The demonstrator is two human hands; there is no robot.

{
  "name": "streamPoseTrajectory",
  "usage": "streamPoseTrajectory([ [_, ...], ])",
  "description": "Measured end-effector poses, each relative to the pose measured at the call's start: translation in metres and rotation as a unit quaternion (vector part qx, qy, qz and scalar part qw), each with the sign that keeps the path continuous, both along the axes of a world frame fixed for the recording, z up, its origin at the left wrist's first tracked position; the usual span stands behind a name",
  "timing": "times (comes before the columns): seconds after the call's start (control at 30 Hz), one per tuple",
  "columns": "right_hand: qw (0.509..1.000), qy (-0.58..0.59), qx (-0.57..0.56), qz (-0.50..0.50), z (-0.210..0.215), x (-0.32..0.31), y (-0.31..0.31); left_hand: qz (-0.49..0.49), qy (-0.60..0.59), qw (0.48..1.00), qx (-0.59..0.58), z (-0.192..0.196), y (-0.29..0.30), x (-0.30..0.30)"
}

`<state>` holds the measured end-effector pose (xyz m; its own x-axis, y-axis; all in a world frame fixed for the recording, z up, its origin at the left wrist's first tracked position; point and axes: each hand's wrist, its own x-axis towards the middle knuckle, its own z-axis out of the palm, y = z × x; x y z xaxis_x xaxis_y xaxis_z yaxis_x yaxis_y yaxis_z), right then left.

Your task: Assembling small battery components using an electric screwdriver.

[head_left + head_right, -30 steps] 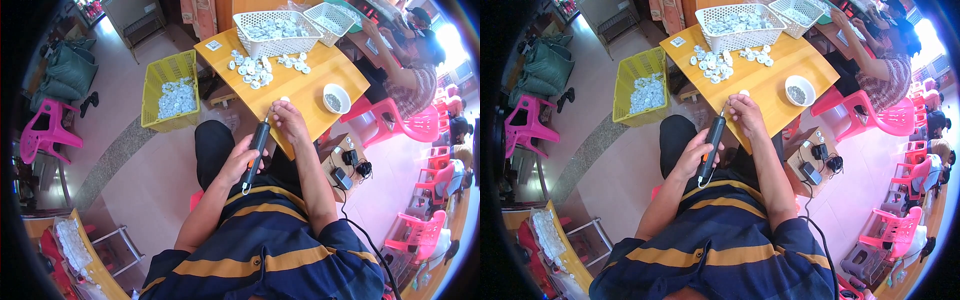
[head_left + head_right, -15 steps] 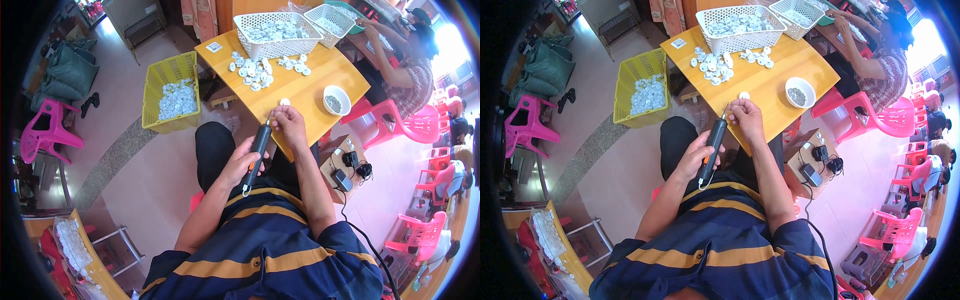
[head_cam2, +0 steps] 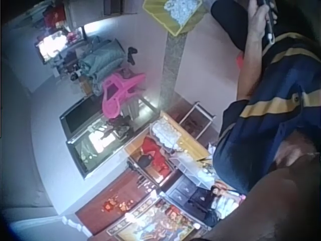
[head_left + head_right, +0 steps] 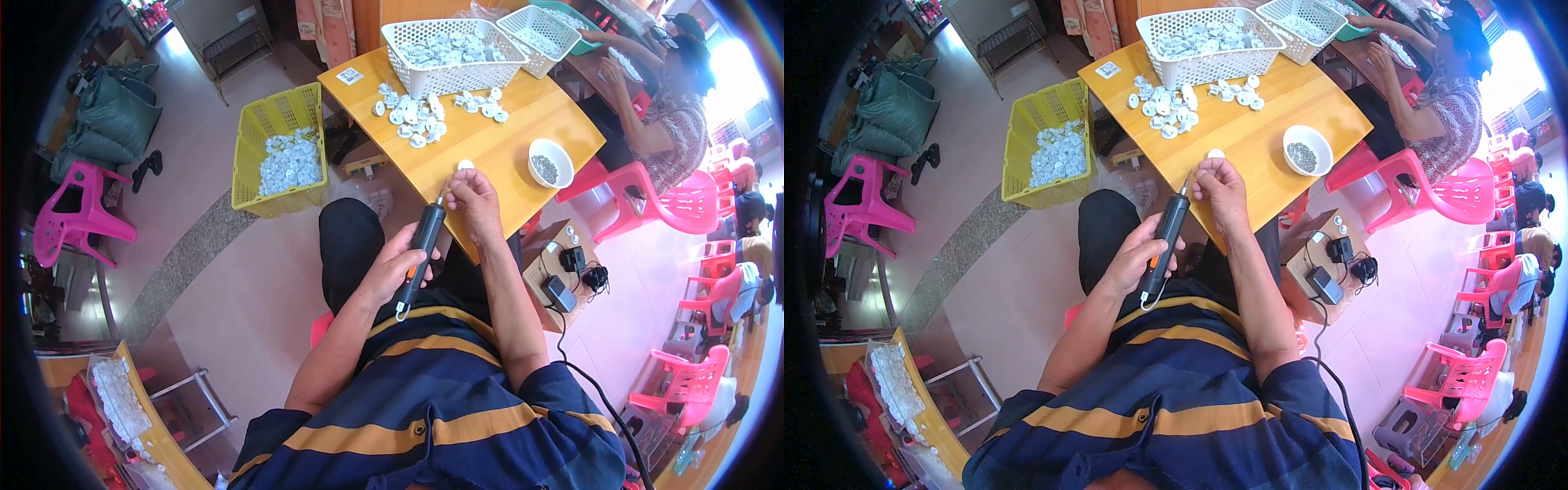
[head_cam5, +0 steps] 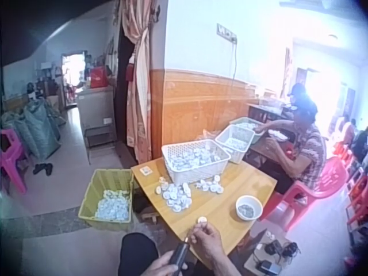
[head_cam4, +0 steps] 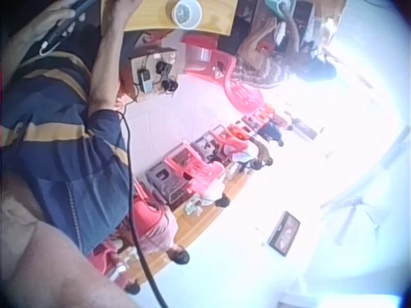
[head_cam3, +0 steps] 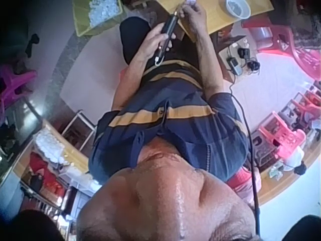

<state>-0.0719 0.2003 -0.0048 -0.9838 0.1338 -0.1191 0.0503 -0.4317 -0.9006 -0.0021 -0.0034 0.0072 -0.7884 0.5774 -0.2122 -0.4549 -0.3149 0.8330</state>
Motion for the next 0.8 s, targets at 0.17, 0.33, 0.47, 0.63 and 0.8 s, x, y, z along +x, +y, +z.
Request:
streamPoseTrajectory([
  [0.17,1.000,-0.008,-0.013,0.014,0.0000,0.0009,0.0014,-0.008,0.005,1.000,-0.004,0.0006,0.0013,0.0003],
  [0.33,1.000,-0.017,-0.024,0.005,0.0002,0.0008,0.0017,-0.010,0.004,1.000,-0.010,0.0007,0.0012,0.0000],
  [0.47,0.999,0.003,-0.035,0.001,0.0005,-0.0005,0.0044,-0.015,0.002,1.000,-0.022,0.0004,0.0018,0.0003],
  [0.63,1.000,-0.009,-0.018,-0.019,-0.0028,-0.0020,0.0062,-0.024,0.007,0.999,-0.027,0.0003,0.0027,0.0000],
  [0.8,0.999,-0.010,-0.017,-0.031,-0.0042,-0.0024,0.0048,-0.029,0.006,0.999,-0.035,-0.0009,0.0017,-0.0002],
])
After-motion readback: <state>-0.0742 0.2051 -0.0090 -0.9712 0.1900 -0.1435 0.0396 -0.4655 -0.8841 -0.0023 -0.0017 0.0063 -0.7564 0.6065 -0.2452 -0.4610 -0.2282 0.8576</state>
